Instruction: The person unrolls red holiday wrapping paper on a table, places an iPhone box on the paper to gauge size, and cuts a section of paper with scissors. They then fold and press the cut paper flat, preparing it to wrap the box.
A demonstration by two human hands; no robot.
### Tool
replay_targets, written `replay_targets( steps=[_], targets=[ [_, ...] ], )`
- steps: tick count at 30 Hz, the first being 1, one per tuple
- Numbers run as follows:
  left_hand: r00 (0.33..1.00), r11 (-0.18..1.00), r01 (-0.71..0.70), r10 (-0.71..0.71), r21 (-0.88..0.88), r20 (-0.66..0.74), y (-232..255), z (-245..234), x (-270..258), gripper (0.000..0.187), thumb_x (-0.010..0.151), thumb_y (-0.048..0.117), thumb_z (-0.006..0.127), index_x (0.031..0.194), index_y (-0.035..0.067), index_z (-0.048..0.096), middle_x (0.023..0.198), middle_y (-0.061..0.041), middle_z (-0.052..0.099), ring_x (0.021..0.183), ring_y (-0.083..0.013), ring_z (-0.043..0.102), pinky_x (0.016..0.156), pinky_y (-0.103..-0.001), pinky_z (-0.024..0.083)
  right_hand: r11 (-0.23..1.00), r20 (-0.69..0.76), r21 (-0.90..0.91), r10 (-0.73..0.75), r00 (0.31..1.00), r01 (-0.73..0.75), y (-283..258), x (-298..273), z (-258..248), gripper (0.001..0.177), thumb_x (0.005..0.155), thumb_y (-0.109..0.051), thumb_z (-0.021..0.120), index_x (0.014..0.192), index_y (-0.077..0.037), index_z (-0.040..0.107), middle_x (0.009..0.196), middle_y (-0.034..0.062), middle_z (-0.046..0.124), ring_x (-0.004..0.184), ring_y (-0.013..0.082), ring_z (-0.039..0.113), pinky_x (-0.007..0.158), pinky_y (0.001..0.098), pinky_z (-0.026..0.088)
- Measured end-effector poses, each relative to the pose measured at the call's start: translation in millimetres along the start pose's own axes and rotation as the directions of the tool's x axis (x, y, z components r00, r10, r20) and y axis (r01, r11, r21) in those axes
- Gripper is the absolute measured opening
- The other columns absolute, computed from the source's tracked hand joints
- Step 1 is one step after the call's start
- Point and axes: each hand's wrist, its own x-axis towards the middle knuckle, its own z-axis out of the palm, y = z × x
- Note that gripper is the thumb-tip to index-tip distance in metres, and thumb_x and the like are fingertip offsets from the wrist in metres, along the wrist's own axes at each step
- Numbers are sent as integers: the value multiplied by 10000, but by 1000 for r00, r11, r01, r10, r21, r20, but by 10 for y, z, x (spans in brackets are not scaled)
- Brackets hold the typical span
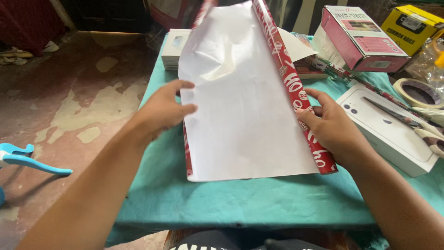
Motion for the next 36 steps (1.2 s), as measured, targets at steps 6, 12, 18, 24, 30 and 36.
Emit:
replay_targets(
  steps=[6,12,18,24,30,36],
  targets=[
    [983,974,-185,182,-135,-29,-37,3,-233,628,879,84,739,1472,136,536,1313,-137,635,1039,-184,641,873,-320,549,671,125,-607,-449,885,426,99,-1,-90,712,778,-168,756,1456,-276,566,1470,262,447,1288,401,474,1060,520,418],
    [995,991,-22,10,-129,-99,-40,-120,-377,648,888,114,691,1499,202,493,1341,-194,664,1071,-257,700,929,-355,567,565,65,-733,-496,866,379,85,53,-257,410,882,-165,668,1260,-298,751,1500,260,440,1355,477,403,1099,546,390],
    [980,926,-198,178,-321,-93,-97,-59,-324,703,878,12,637,1533,98,396,1492,-240,459,1277,-252,590,1028,-335,542,487,83,-788,-520,850,375,178,102,-379,551,807,-294,758,1338,-170,683,1372,271,487,1295,477,418,1048,575,367],
    [977,901,-214,188,-377,-105,-121,-94,-296,711,867,-3,628,1532,93,394,1502,-212,473,1266,-246,606,1018,-324,541,675,-42,-669,-452,891,311,271,106,-508,492,917,-275,667,1407,-239,655,1207,223,575,1115,367,590,995,465,468],
    [965,873,-263,240,-410,-109,-112,-135,-259,707,853,-36,636,1522,43,422,1407,-179,605,1204,-209,644,983,-313,540,515,136,-731,-534,834,449,281,-33,-502,422,899,-384,684,1315,-339,741,1320,178,597,1250,384,525,1050,507,373],
    [963,876,-269,241,-400,-118,-98,-140,-279,705,848,-39,640,1520,44,442,1404,-176,606,1179,-205,644,960,-313,549,441,207,-727,-589,781,526,457,-157,-846,487,911,-467,672,1365,-291,698,1425,187,554,1308,412,479,1003,522,384]
  ],
)
